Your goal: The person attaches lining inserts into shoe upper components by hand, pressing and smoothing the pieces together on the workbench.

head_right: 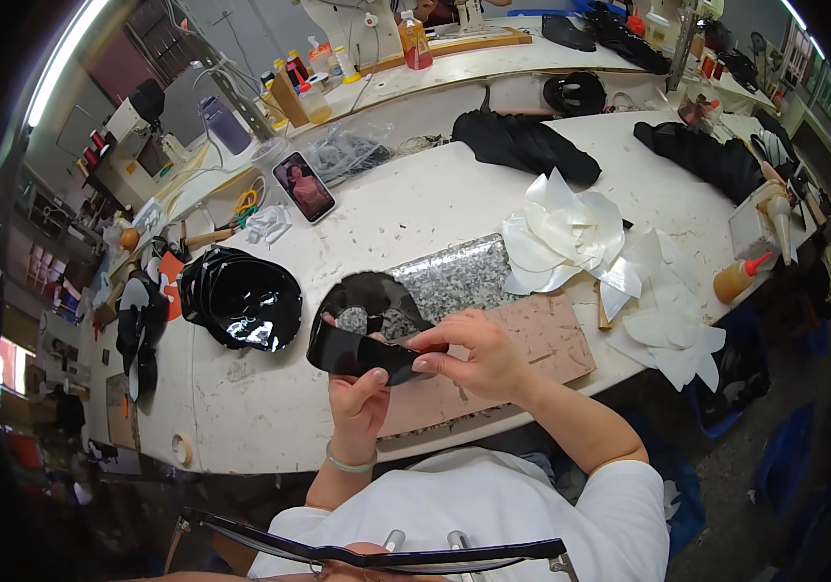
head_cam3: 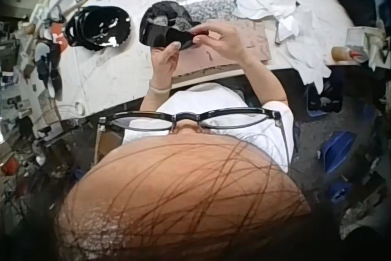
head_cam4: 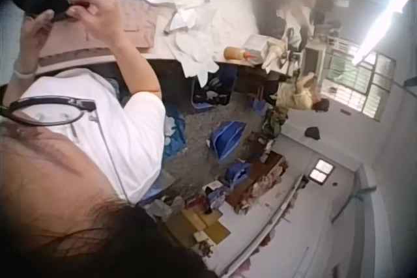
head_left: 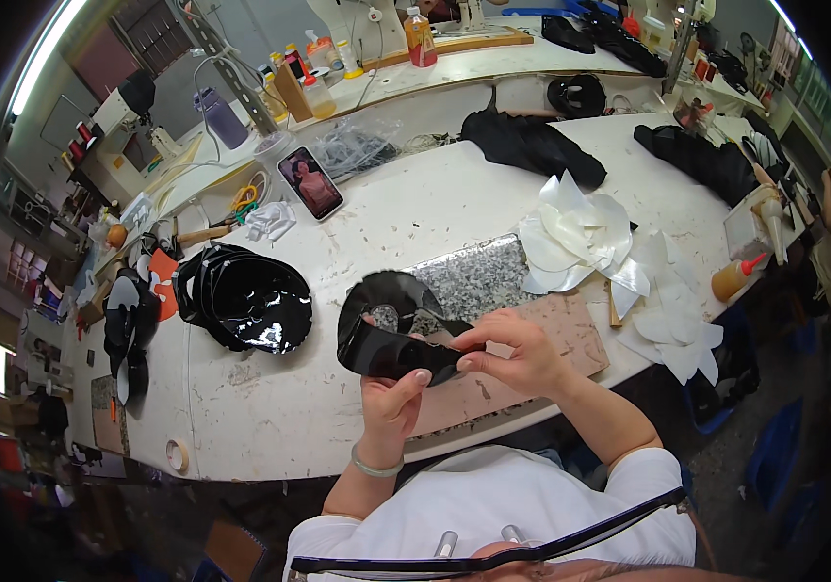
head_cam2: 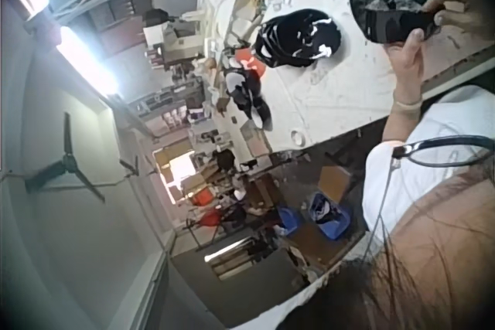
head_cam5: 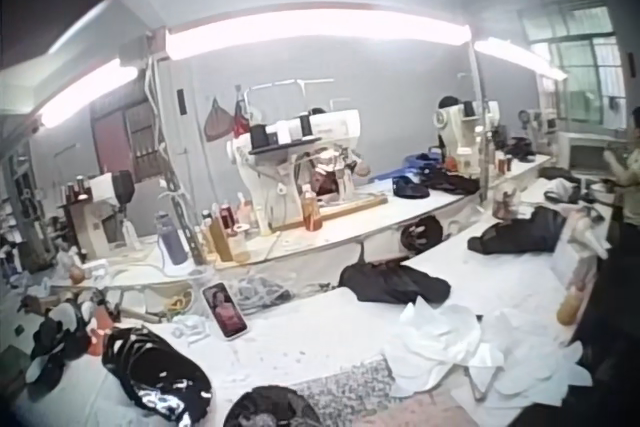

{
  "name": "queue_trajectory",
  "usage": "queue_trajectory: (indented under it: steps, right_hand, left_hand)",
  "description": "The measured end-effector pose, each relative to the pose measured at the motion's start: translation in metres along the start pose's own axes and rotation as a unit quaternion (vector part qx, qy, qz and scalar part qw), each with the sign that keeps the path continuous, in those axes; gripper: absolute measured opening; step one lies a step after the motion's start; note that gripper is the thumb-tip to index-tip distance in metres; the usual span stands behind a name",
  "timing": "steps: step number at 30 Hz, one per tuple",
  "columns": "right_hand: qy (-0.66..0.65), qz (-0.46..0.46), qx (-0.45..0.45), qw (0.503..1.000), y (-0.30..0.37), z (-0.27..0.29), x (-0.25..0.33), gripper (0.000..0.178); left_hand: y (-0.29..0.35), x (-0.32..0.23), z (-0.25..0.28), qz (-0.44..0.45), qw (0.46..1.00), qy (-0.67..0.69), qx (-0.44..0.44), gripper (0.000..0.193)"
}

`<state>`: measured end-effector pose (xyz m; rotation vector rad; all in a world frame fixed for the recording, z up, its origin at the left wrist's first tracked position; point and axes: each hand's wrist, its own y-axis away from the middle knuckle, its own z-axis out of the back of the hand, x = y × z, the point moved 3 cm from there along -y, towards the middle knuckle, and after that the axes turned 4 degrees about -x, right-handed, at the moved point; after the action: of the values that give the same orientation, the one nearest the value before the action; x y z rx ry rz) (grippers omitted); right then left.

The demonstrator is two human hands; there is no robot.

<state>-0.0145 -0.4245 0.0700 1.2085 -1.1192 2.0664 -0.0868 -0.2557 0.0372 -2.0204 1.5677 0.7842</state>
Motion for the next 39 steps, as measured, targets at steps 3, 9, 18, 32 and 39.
queue_trajectory:
  steps: [3,9,18,32,39]
  right_hand:
    - [0.019,0.004,-0.012,1.000,0.000,-0.003,0.002,0.019]
    - [0.063,0.011,-0.010,0.998,0.001,-0.007,0.008,0.012]
    - [0.045,0.008,-0.010,0.999,0.005,-0.011,0.006,0.011]
    - [0.010,0.011,-0.005,1.000,0.004,-0.016,-0.003,0.012]
    - [0.030,0.031,0.021,0.999,0.014,-0.018,-0.008,0.015]
  left_hand:
    - [0.001,-0.001,-0.003,-0.017,1.000,0.021,0.010,0.082]
    - [0.001,0.003,-0.004,-0.008,0.999,0.033,0.033,0.083]
    - [0.004,0.006,-0.010,-0.022,0.999,0.025,-0.014,0.076]
    - [0.003,0.010,-0.012,-0.118,0.986,-0.091,-0.070,0.071]
    - [0.008,0.016,0.006,-0.112,0.973,-0.194,-0.056,0.060]
